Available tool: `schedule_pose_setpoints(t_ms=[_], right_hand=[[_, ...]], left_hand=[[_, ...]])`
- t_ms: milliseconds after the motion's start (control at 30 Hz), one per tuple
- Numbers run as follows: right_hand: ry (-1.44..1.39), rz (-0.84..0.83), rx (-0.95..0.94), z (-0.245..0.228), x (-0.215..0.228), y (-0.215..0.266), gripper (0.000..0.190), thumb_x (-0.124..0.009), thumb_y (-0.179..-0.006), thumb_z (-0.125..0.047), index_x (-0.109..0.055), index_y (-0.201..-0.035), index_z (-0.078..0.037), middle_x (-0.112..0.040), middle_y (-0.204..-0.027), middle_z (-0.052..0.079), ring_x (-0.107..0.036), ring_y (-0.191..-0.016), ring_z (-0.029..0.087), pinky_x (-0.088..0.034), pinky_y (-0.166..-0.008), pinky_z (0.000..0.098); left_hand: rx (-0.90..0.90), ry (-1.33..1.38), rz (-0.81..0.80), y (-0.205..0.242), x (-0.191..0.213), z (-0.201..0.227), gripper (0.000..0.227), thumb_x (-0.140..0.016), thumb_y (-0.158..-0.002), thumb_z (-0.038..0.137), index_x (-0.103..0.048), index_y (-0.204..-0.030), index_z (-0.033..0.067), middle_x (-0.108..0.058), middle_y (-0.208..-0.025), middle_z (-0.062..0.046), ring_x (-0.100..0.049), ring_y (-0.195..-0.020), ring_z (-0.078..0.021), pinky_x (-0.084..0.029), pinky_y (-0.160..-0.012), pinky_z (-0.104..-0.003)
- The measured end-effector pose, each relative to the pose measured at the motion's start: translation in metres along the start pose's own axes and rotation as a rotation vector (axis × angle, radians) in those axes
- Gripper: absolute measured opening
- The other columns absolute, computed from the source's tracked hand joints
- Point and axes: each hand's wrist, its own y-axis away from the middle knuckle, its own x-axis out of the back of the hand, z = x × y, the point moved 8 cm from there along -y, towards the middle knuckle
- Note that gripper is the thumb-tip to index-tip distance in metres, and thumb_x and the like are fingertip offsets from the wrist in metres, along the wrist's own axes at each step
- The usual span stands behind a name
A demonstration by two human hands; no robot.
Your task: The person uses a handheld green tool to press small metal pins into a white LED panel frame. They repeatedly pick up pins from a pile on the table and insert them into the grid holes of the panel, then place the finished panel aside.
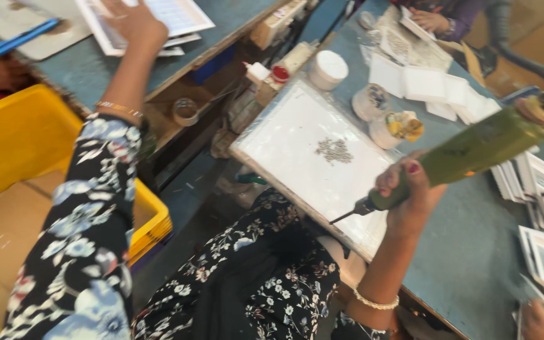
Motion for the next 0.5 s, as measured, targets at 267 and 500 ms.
schedule_pose_setpoints(t_ms=[267,500], right_hand=[[-0.015,0.002,-0.036,0.006,0.004,-0.004,0.029,-0.07,-0.096,-0.019,-0.048,-0.105,-0.003,-0.048,-0.077,0.005,-0.048,-0.06,0.014,-0.044,-0.055,0.0296],[0.016,-0.007,-0.062,0.012,0.004,0.002,0.03,-0.07,-0.096,-0.023,-0.049,-0.102,-0.003,-0.05,-0.071,0.006,-0.047,-0.057,0.015,-0.045,-0.056,0.0302]], left_hand=[[0.107,0.029,0.061,0.01,0.026,-0.028,0.081,-0.077,-0.083,0.022,-0.039,-0.149,-0.0082,-0.022,-0.154,-0.044,-0.019,-0.142,-0.0627,-0.038,-0.106,-0.064],[0.257,0.262,-0.137,0.024,0.032,-0.035,0.08,-0.071,-0.091,0.037,-0.037,-0.161,0.0209,-0.013,-0.162,-0.039,-0.028,-0.141,-0.0598,-0.033,-0.115,-0.062]])
